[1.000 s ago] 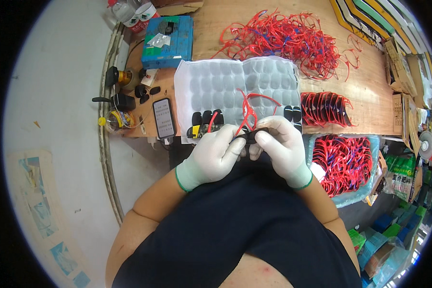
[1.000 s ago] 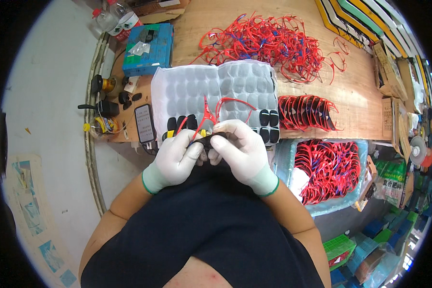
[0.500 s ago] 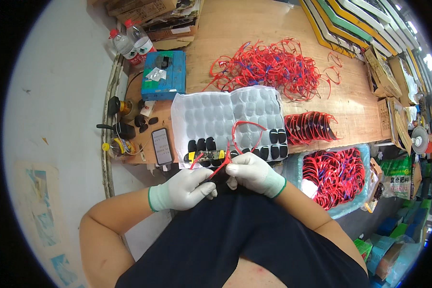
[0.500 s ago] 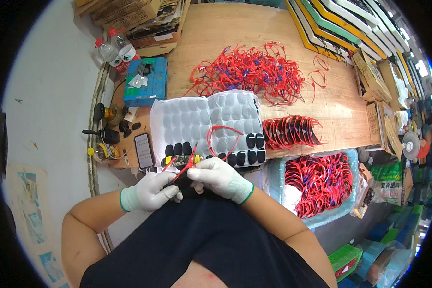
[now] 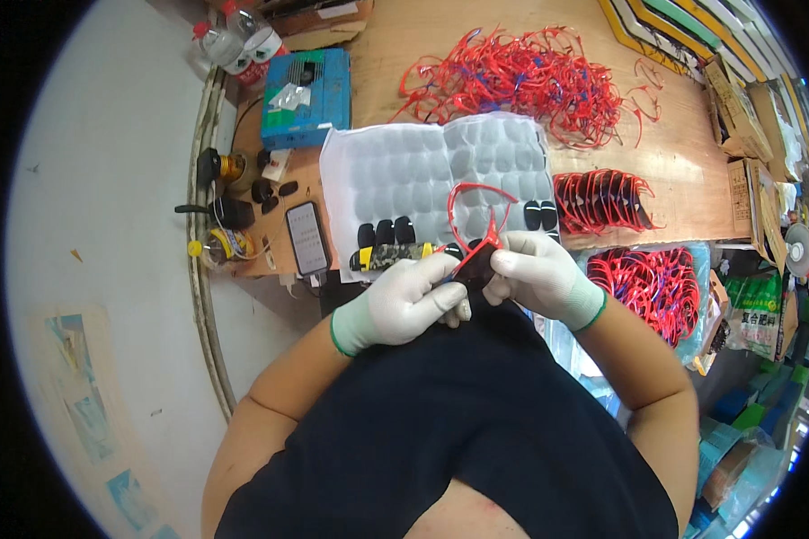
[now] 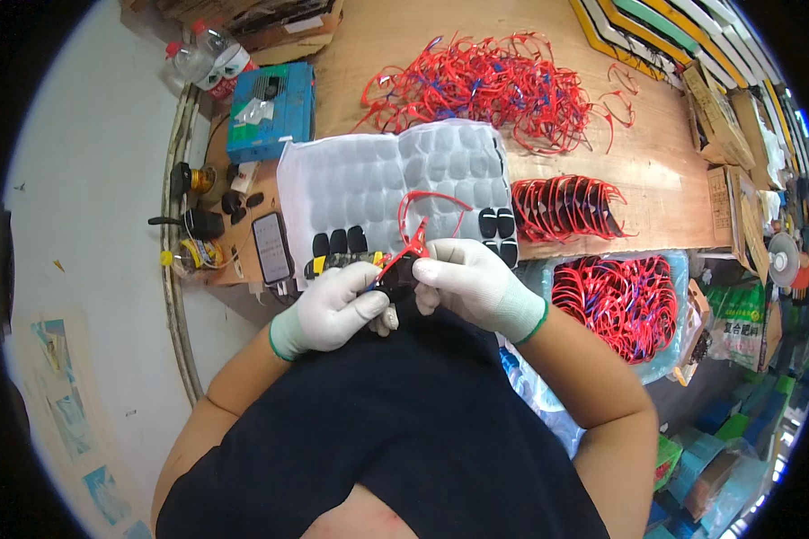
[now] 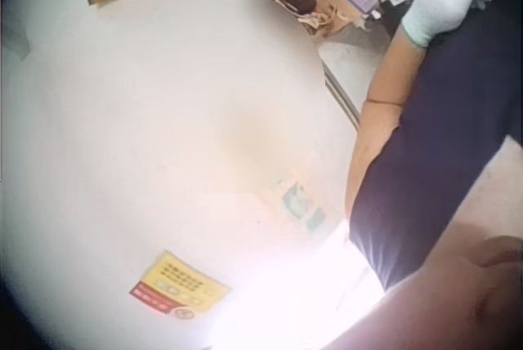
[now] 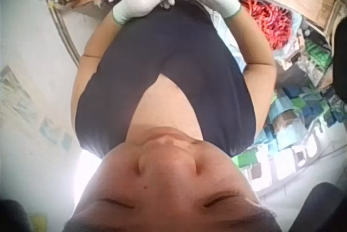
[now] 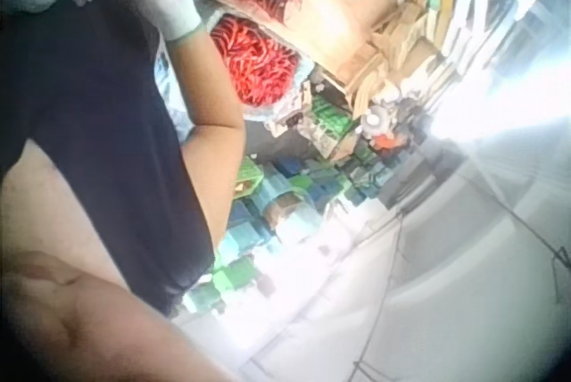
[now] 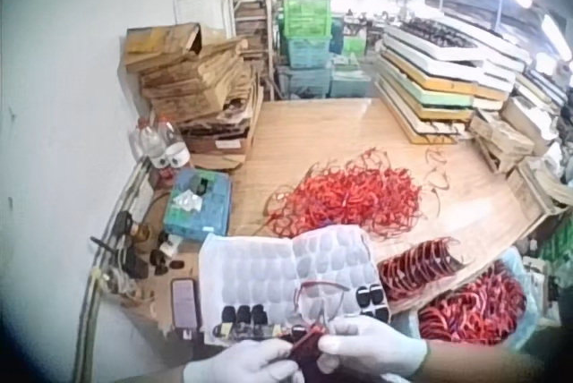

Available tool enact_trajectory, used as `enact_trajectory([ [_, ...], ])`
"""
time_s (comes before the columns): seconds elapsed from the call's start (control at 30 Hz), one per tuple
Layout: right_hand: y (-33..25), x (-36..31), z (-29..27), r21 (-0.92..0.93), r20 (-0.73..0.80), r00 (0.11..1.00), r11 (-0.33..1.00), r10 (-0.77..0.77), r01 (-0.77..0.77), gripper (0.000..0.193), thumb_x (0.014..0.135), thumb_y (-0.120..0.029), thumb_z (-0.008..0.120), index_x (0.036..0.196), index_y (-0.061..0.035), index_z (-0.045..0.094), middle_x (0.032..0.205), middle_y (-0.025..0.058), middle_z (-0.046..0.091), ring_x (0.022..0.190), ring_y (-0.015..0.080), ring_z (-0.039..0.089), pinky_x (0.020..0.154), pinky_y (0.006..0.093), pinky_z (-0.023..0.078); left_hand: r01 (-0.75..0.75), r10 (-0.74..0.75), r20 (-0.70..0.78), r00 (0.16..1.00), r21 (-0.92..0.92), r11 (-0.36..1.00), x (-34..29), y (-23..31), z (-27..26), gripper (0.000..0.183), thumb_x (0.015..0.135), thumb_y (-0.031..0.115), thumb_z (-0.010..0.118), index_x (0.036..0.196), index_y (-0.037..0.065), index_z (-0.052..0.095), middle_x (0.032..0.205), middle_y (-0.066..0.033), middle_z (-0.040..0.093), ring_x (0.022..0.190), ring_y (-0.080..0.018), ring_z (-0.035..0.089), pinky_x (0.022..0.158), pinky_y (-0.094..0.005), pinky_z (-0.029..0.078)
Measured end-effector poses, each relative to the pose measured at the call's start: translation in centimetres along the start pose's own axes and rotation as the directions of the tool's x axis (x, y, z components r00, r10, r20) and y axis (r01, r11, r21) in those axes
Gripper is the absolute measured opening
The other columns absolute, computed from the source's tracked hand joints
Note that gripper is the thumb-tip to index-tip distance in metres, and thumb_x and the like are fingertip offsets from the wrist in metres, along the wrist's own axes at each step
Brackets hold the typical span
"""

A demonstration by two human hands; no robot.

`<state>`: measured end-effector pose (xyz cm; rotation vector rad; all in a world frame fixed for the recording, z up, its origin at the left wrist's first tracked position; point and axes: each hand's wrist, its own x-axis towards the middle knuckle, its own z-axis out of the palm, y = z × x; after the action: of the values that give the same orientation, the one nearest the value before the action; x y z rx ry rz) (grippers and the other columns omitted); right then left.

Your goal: The person repeatedly picks up small black components and red wires, attaches the wires to the components, and places the assembled units into a white tray. The person also moves a pile of red wires aside to access the workspace.

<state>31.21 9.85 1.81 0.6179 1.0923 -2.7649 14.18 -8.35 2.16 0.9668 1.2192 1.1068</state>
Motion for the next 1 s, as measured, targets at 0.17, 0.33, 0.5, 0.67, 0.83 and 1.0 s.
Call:
enact_trajectory([
  [0.17,4.4,0.7,-0.2,0.177,0.005,0.992,0.976,-0.128,0.125,0.034,0.096,-0.029,0.071,0.109,0.0019,0.065,0.083,0.0066,0.062,0.075,0.0169,0.059,0.075,0.0351,0.05,0.051,-0.05,0.057,0.997,-0.023,0.998,-0.5,0.2,-0.5,0.023,0.108,0.015,0.048,0.118,-0.003,0.058,0.088,-0.0075,0.071,0.075,-0.0127,0.068,0.071,-0.0279,0.056],
  [0.33,4.9,1.1,-0.3,0.163,-0.07,0.987,0.975,-0.144,0.153,0.027,0.1,-0.027,0.067,0.103,0.0002,0.065,0.081,0.0056,0.063,0.071,0.0158,0.058,0.073,0.0354,0.05,0.086,-0.091,-0.096,0.991,-0.053,0.995,-0.6,-0.1,0.4,0.024,0.108,0.016,0.047,0.116,-0.003,0.059,0.082,-0.0061,0.069,0.069,-0.0109,0.065,0.067,-0.0261,0.055],
  [0.5,4.6,1.7,-0.4,0.107,-0.098,0.991,0.989,-0.087,0.098,0.025,0.101,-0.026,0.067,0.096,-0.0013,0.064,0.081,0.005,0.063,0.068,0.0142,0.058,0.07,0.0342,0.05,0.021,0.039,-0.257,0.966,0.227,0.974,-0.6,-0.4,1.2,0.021,0.105,0.012,0.05,0.107,-0.004,0.062,0.069,-0.0058,0.067,0.059,-0.0115,0.065,0.057,-0.0264,0.053],
  [0.67,5.1,1.4,-0.2,0.122,-0.125,0.987,0.986,-0.103,0.118,0.021,0.101,-0.022,0.066,0.098,-0.0011,0.065,0.084,0.0053,0.064,0.071,0.0133,0.059,0.071,0.0316,0.05,0.079,0.0,-0.271,0.963,0.28,0.957,-0.5,-0.1,0.7,0.019,0.104,0.011,0.052,0.103,-0.003,0.064,0.066,-0.0045,0.066,0.058,-0.011,0.064,0.057,-0.0264,0.052],
  [0.83,4.7,0.5,0.3,-0.085,-0.174,0.968,0.982,-0.18,0.167,0.018,0.1,-0.019,0.067,0.099,-0.0005,0.066,0.084,0.0044,0.066,0.074,0.0115,0.06,0.073,0.0276,0.049,0.166,-0.145,-0.23,0.962,0.077,0.983,0.1,1.5,0.8,0.023,0.103,0.012,0.054,0.12,-0.001,0.062,0.081,-0.0049,0.07,0.066,-0.0096,0.065,0.062,-0.0261,0.052],
  [1.0,4.1,0.0,0.5,-0.27,-0.154,0.968,0.951,-0.2,0.153,0.022,0.1,-0.02,0.066,0.095,0.0007,0.067,0.081,0.0053,0.067,0.074,0.011,0.059,0.071,0.0264,0.047,-0.078,0.161,-0.213,0.964,0.353,0.932,0.6,0.7,1.8,0.033,0.097,0.009,0.061,0.128,-0.002,0.059,0.091,-0.0125,0.072,0.072,-0.0217,0.072,0.066,-0.0336,0.055],
])
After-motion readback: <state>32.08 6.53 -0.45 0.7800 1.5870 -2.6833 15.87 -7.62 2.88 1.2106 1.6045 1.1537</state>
